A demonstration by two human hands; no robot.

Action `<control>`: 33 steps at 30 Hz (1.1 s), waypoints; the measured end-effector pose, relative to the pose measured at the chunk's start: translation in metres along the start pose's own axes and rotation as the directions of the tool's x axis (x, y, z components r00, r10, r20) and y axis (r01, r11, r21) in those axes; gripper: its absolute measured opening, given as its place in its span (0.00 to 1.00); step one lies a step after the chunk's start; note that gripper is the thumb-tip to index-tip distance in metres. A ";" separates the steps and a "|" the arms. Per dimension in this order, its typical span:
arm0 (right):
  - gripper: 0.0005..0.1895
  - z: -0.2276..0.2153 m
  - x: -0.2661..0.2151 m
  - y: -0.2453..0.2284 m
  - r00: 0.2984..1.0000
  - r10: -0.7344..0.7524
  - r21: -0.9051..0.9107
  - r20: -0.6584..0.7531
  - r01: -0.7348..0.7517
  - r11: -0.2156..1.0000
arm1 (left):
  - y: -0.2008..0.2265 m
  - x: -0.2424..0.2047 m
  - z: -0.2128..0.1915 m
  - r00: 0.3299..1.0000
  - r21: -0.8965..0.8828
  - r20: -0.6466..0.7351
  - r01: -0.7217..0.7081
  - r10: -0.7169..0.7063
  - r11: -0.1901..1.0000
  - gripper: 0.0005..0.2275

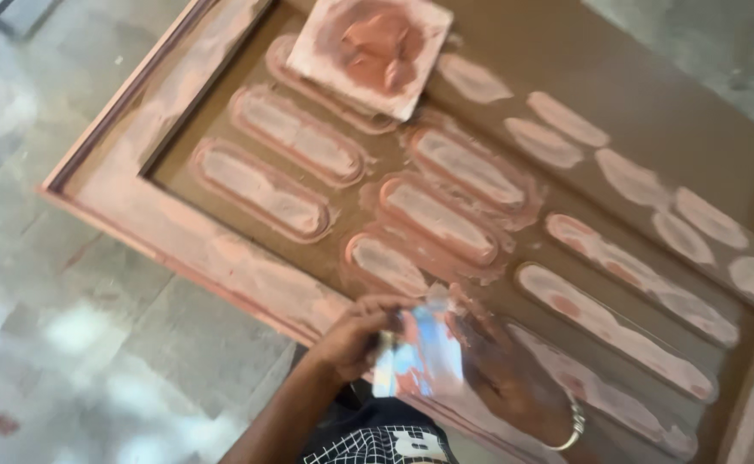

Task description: The person uses a putty knife to scoop a pinkish filler paste from a square tile and applies it into recessed oval indentations on a large wooden board. They spread the filler across the indentations and smooth the surface with their fingers, repeating the process across multiple sections of the board.

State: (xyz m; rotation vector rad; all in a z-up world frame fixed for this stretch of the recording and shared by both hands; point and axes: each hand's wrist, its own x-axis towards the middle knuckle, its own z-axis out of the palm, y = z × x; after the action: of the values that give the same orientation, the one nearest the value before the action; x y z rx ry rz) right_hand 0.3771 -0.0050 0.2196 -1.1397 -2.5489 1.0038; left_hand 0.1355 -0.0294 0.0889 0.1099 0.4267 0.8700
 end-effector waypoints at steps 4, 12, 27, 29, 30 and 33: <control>0.40 0.025 0.014 0.026 0.997 0.041 0.005 0.061 -0.042 0.999 | 0.004 -0.021 -0.033 0.988 0.020 -0.154 0.021 -0.018 1.000 0.14; 0.29 0.091 0.093 0.104 0.969 0.016 -0.218 0.247 0.039 0.975 | 0.053 -0.053 -0.104 0.876 0.165 -0.447 -0.120 0.182 0.979 0.15; 0.38 0.083 0.167 0.225 0.685 0.261 -0.041 0.680 -0.320 0.947 | -0.016 -0.023 -0.140 0.911 -0.002 -0.407 -0.068 0.061 0.998 0.13; 0.38 0.073 0.130 0.237 0.705 0.212 0.062 0.677 -0.341 0.938 | -0.032 -0.022 -0.137 0.873 -0.028 -0.487 -0.010 -0.005 1.000 0.14; 0.38 0.070 0.109 0.244 0.699 0.225 0.120 0.679 -0.408 0.905 | -0.040 -0.019 -0.135 0.869 -0.027 -0.494 -0.010 -0.004 1.000 0.14; 0.34 0.065 0.053 0.262 0.659 0.329 0.075 0.676 -0.506 0.859 | -0.058 -0.012 -0.127 0.886 -0.003 -0.463 -0.039 0.033 0.999 0.13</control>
State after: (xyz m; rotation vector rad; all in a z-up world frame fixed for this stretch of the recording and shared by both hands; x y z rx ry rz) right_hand 0.4702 0.1252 -0.0044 -1.5604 -2.5034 2.1165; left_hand 0.1186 -0.0858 -0.0377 -0.1068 0.8709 0.9347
